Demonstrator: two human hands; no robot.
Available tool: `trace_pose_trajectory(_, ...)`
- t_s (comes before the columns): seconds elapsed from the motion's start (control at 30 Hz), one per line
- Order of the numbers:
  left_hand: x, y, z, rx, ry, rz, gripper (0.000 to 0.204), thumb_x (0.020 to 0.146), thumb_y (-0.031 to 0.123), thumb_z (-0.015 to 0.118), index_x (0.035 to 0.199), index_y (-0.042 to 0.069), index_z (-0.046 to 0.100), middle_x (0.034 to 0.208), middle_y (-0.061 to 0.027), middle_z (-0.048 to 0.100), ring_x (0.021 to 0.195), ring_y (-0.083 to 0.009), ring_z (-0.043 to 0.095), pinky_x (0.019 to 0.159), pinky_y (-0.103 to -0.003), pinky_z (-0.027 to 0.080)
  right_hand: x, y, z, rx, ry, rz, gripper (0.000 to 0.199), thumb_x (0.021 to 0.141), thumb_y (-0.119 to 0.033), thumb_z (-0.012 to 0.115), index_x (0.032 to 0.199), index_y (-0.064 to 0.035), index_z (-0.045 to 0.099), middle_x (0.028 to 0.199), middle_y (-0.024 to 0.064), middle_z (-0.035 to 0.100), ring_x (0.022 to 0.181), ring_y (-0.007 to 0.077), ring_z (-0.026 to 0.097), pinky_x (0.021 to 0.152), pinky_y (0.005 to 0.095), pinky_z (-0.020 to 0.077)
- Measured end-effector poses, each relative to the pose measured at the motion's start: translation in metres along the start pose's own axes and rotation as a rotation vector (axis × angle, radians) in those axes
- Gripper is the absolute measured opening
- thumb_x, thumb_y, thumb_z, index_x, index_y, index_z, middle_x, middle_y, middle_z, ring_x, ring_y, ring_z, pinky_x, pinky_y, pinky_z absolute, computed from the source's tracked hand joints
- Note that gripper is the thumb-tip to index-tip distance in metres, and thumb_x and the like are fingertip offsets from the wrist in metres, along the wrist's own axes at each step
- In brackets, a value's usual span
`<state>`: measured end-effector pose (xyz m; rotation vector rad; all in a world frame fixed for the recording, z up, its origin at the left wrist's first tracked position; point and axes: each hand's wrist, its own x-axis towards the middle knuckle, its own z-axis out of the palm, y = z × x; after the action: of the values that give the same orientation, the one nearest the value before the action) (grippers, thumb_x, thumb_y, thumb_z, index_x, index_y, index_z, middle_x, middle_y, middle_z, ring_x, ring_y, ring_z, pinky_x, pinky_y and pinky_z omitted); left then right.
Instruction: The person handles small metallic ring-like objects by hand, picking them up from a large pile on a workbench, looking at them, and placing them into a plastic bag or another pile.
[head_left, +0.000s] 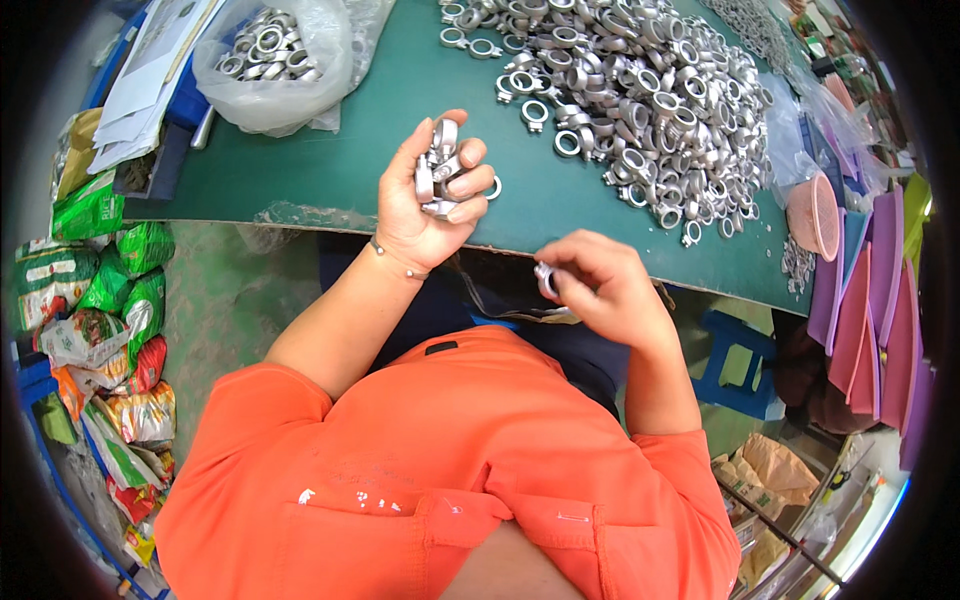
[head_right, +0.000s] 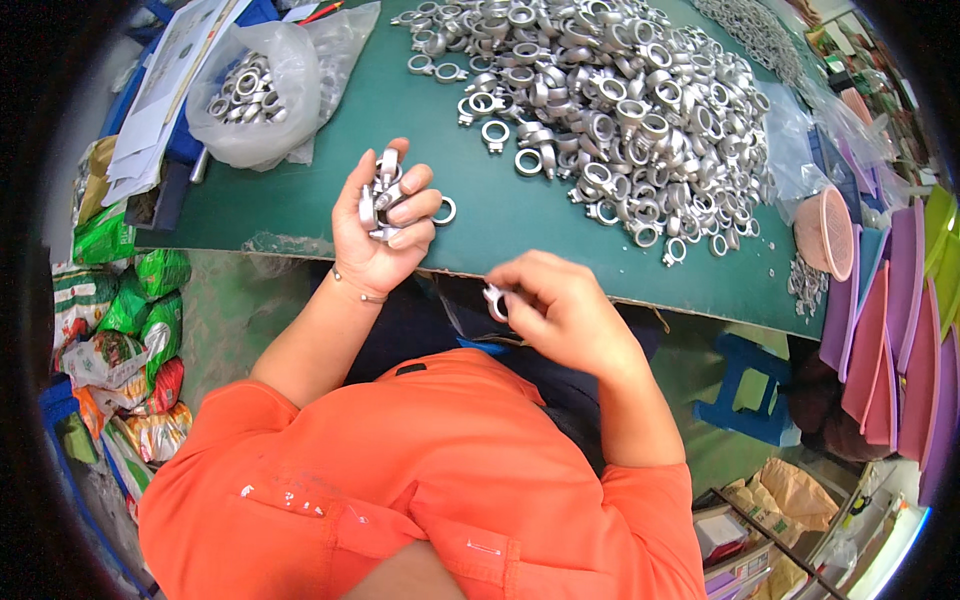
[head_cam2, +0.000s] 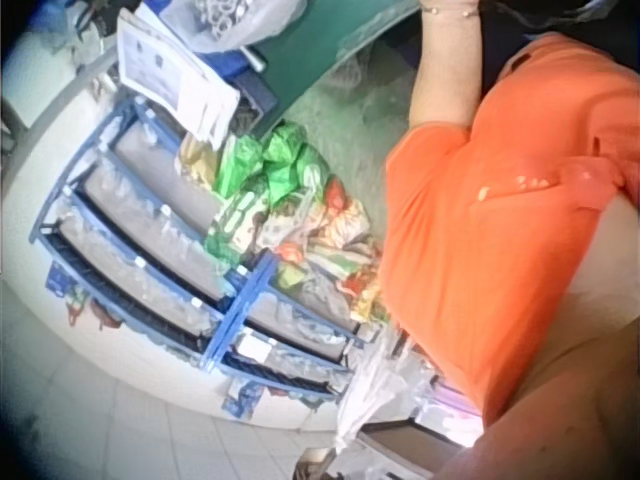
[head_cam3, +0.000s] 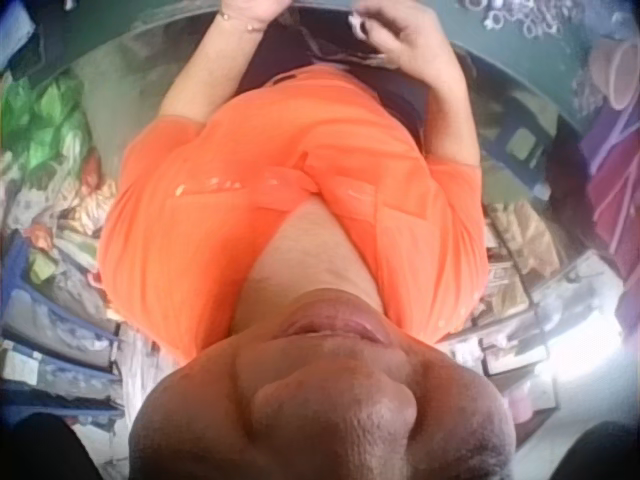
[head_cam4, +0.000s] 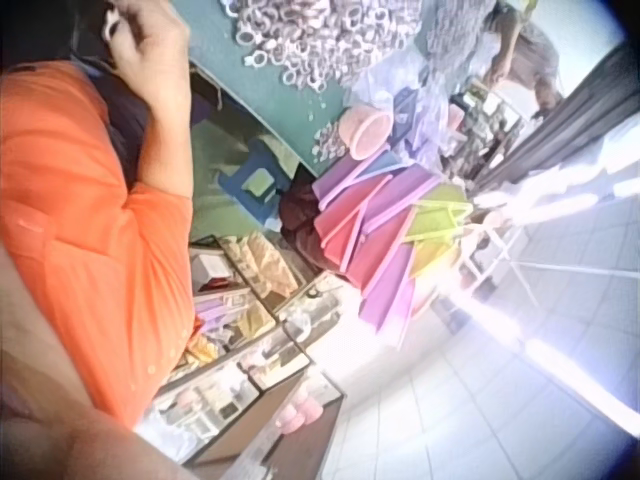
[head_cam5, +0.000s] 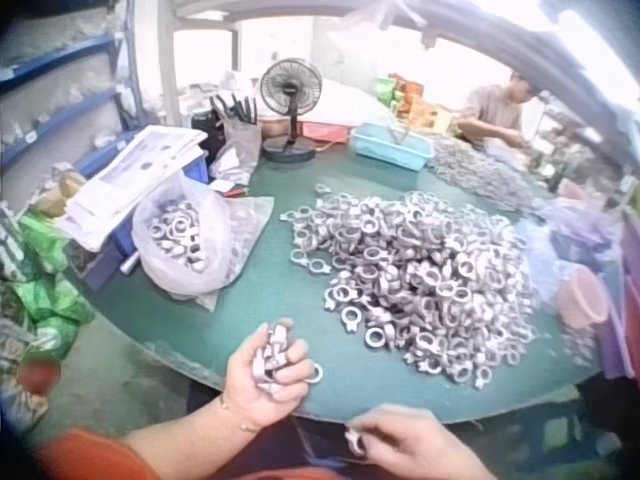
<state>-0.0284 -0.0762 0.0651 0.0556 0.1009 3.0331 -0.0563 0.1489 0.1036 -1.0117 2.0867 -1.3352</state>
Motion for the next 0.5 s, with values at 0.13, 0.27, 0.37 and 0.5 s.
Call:
trace_pose_trajectory(0.13,-0.003,0.008,0.0,0.033,0.005,0.046,0.031,0.097,0.031,0.046,0.117,0.009,0.055,0.084,-0.0073,0.045,0.064,-0.0136,0.041,0.041,-0.022,0.036,0.003,-0.016,0.005,-0.415,0.101,-0.067,0.017,0.079,-0.002,0.062,0.097,-0.0037,0.062,0.085,0.0107,0.056,0.069,0.0294,0.058,0.061,0.0383,0.0484)
trace_pose_trajectory(0.27,-0.007,0.014,0.0,0.015,0.007,0.074,0.033,0.097,0.034,0.045,0.117,0.009,0.054,0.085,-0.0075,0.045,0.064,-0.0138,0.041,0.042,-0.022,0.037,0.041,-0.01,0.023,-0.466,0.293,-0.32,0.024,0.078,-0.002,0.064,0.101,-0.004,0.06,0.092,0.0108,0.056,0.081,0.0302,0.057,0.069,0.0388,0.0479)
trace_pose_trajectory(0.37,-0.004,0.012,0.0,0.033,-0.002,0.056,0.035,0.097,0.036,0.044,0.118,0.01,0.054,0.086,-0.0077,0.045,0.065,-0.014,0.041,0.042,-0.022,0.037,0.068,-0.001,0.034,-0.533,0.31,-0.313,0.036,0.071,-0.006,0.072,0.104,-0.0017,0.059,0.099,0.0128,0.054,0.087,0.0317,0.053,0.074,0.0382,0.0462)
trace_pose_trajectory(0.5,-0.003,0.013,0.0,0.007,0.007,0.048,0.034,0.097,0.036,0.045,0.116,0.01,0.055,0.086,-0.0073,0.045,0.064,-0.0138,0.041,0.042,-0.022,0.037,0.064,0.005,0.024,-0.261,0.188,-0.132,0.035,0.071,-0.001,0.073,0.104,-0.0004,0.06,0.098,0.0118,0.054,0.085,0.0259,0.058,0.071,0.0319,0.0488)
